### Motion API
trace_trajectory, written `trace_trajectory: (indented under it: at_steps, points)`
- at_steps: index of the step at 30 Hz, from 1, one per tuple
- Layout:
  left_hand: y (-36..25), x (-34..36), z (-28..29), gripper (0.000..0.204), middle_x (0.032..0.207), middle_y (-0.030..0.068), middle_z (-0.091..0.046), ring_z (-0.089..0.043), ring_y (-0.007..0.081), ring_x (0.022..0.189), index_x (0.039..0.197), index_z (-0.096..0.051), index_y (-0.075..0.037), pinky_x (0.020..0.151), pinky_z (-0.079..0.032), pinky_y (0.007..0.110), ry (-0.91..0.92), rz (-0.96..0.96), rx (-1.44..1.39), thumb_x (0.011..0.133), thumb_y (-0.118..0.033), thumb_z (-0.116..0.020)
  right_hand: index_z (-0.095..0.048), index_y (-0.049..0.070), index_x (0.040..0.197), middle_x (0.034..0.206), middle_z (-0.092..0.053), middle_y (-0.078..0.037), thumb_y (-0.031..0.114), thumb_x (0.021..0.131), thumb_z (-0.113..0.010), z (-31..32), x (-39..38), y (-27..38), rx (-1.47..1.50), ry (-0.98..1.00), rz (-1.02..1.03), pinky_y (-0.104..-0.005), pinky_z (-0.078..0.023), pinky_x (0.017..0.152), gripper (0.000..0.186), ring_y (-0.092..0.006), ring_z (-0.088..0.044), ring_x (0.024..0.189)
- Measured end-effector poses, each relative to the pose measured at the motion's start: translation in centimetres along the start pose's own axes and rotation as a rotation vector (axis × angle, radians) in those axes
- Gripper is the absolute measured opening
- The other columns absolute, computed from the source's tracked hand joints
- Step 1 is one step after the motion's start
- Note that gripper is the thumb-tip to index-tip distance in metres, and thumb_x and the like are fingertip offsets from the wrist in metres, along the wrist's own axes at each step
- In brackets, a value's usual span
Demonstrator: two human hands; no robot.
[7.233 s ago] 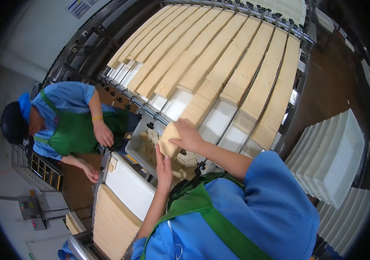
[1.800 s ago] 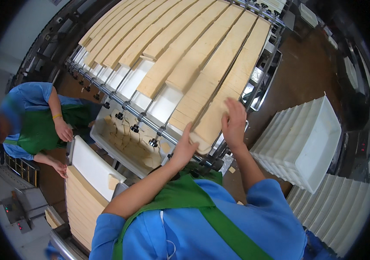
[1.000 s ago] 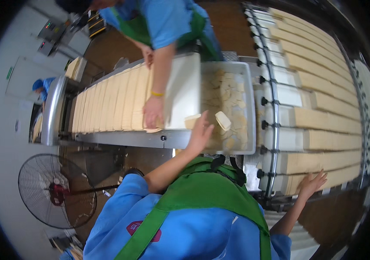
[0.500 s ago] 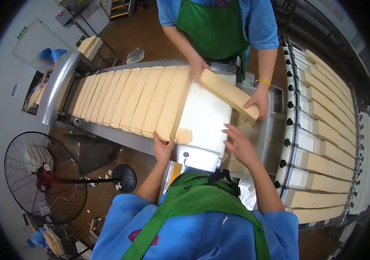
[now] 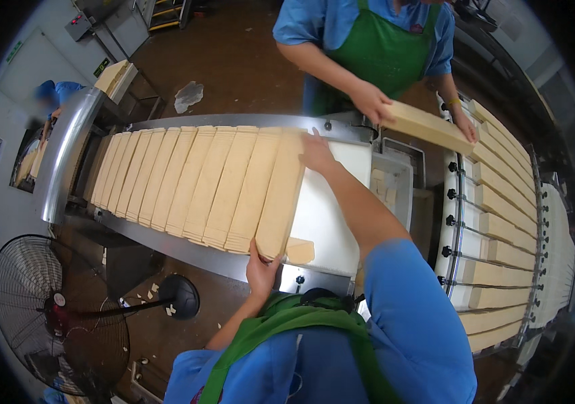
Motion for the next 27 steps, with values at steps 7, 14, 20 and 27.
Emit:
trace_trajectory:
  at_steps: [7,14,20,27]
  points:
    - [-0.2,1.6,-0.5,0.086,0.071,0.0174,-0.063,-0.063,0.0331,0.065,0.138,-0.029,0.002,0.058,-0.049,0.039,0.136,-0.031,0.057,0.071,-0.027,-0.076,-0.045,0.006,0.13,0.13,-0.049,-0.012,0.023,0.078,-0.059,-2.4,3.4,0.1,-0.081,0.061,-0.09,-0.0544,-0.029,0.102,0.057,-0.0328,-0.028,0.133]
    - [-2.6,2.2,-2.4,0.087,0.075,0.0206,-0.065,-0.064,0.034,0.065,0.139,-0.029,0.001,0.059,-0.05,0.04,0.27,-0.331,0.263,0.07,-0.024,-0.076,-0.055,0.008,0.117,0.111,-0.058,-0.013,0.032,0.074,-0.067,1.0,-4.9,-9.5,-0.02,-0.242,-0.208,-0.04,-0.04,0.093,0.051,-0.031,-0.05,0.107]
    - [-3.8,2.3,-5.6,0.1,0.115,0.043,-0.039,-0.051,0.0534,0.099,0.144,-0.012,-0.003,0.085,-0.046,0.048,0.412,-0.464,0.513,0.072,-0.03,-0.075,-0.042,0.009,0.125,0.103,-0.059,-0.019,0.028,0.061,-0.082,0.6,-20.7,-16.3,0.447,-0.367,-0.484,-0.0409,-0.045,0.088,0.078,-0.037,-0.055,0.102]
    - [-7.7,3.5,-6.9,0.095,0.109,0.0337,-0.045,-0.052,0.0486,0.097,0.138,-0.026,-0.009,0.084,-0.046,0.048,0.334,-0.454,0.61,0.062,-0.025,-0.081,-0.03,0.017,0.141,0.123,-0.046,-0.024,0.032,0.051,-0.086,1.4,-32.0,-11.5,0.31,-0.146,-0.503,-0.0417,-0.044,0.092,0.107,-0.0384,-0.052,0.108]
Point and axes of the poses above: each hand's wrist, its own x-axis towards the middle knuckle, its own z-axis out of the back of the hand, y = z × x, the point moved 8 cm from there along x, towards the middle knuckle
